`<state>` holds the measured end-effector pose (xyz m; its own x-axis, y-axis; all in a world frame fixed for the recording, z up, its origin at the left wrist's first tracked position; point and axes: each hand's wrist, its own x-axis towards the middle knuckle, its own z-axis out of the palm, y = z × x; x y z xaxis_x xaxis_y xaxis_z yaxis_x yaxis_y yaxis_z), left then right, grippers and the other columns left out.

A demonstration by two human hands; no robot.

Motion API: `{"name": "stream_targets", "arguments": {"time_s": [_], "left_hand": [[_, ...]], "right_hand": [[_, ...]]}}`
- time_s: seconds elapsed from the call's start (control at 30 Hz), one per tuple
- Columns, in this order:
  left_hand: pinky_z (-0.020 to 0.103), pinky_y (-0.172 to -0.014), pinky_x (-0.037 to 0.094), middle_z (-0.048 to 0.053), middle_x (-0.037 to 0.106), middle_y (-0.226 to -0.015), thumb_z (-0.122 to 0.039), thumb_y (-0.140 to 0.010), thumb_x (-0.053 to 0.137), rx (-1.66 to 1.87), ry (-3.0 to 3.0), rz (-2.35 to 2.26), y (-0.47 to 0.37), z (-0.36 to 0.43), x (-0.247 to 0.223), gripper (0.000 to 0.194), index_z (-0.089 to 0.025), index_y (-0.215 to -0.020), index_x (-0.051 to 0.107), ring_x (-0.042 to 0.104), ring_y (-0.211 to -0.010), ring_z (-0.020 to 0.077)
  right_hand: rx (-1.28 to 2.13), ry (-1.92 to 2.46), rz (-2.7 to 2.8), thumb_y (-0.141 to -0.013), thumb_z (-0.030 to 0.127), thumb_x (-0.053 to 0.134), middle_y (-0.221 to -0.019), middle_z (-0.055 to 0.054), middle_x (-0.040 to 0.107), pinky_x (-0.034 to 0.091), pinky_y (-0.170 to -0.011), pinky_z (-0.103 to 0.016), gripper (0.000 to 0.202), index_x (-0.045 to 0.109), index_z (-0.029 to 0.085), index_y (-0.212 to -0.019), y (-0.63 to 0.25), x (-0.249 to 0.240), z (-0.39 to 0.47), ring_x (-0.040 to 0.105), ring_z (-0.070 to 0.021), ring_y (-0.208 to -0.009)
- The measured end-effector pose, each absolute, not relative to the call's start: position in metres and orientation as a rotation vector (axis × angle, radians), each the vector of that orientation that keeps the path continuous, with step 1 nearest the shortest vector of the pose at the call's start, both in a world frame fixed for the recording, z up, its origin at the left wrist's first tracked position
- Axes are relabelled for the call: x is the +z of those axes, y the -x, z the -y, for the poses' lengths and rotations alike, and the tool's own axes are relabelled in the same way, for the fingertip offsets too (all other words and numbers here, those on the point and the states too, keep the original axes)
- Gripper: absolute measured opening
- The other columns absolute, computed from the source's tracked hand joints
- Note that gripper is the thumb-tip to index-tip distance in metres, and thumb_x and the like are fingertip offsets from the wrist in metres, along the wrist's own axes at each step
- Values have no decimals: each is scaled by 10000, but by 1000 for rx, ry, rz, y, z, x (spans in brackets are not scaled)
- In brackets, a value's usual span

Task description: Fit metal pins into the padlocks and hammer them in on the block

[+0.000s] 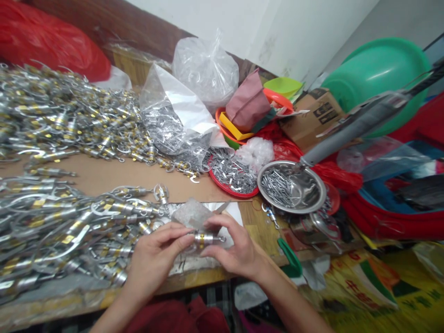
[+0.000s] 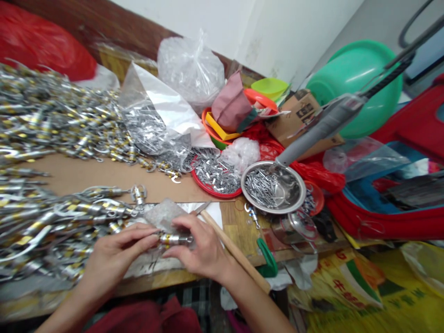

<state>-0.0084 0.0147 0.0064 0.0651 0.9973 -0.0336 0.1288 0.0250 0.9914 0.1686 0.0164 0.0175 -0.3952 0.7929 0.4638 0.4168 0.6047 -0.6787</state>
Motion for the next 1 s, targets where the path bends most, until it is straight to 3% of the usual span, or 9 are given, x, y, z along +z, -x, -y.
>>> {"name": "stream_targets", "arguments": {"time_s": [0.13,0.27,0.47,0.6,0.73,0.83,0.9,1.0], "left_hand": [[273,-655,430,19,652,-709,-323,-696,604,979,-1417,-1274,10,-15,14,137,-218,-676,690,586,-690,181],[275,-666,417,23,618,-710,-296,-737,557,926,-1615,-1254,11,-16,19,155,-209,-692,677,569,-707,173],[257,-718,427,16,656,-798,-304,-727,574,914,-1580,-1196,14,-16,24,147,-231,-667,687,591,-772,171],[267,-698,475,13,706,-760,-342,-669,631,864,-1250,-1211,10,-12,22,170,-217,-765,694,627,-728,183],[271,-725,508,32,701,-915,-285,-514,750,928,-897,-1195,3,-6,16,516,-188,-1002,614,631,-841,205],[277,-751,509,43,683,-936,-284,-529,747,983,-807,-1152,0,-5,10,565,-175,-1052,564,626,-864,202],[297,-742,516,30,681,-845,-294,-558,732,985,-768,-1120,-1,-6,7,580,-179,-1086,521,637,-825,202],[315,-696,533,-2,660,-727,-300,-563,732,999,-726,-1098,-2,-8,6,639,-195,-1126,449,656,-736,203]], "right_hand": [[228,785,2224,-793,71,474,-940,-78,644,493,-696,-262,259,579,190,-998,-174,12,-13,597,-146,-849],[100,716,2215,-794,62,456,-942,-117,655,504,-662,-277,245,619,143,-959,-175,12,-14,610,-167,-851],[299,802,2117,-769,61,505,-897,-119,675,523,-673,-255,216,672,136,-884,-170,13,-12,635,-155,-799],[527,881,1938,-725,102,607,-803,-128,686,532,-663,-219,128,695,95,-817,-163,14,-8,650,-149,-717],[645,992,1846,-691,119,648,-759,-120,688,527,-640,-218,137,699,79,-813,-159,19,-5,647,-154,-684],[761,1066,1954,-707,183,653,-745,-85,691,516,-637,-200,114,705,106,-774,-165,24,-14,642,-139,-683],[664,1223,2053,-755,215,609,-785,-49,691,506,-683,-197,120,698,146,-795,-176,26,-33,636,-125,-736],[149,1694,2158,-853,182,456,-966,-30,663,468,-792,-220,227,637,193,-989,-197,22,-77,603,-119,-888]]}}
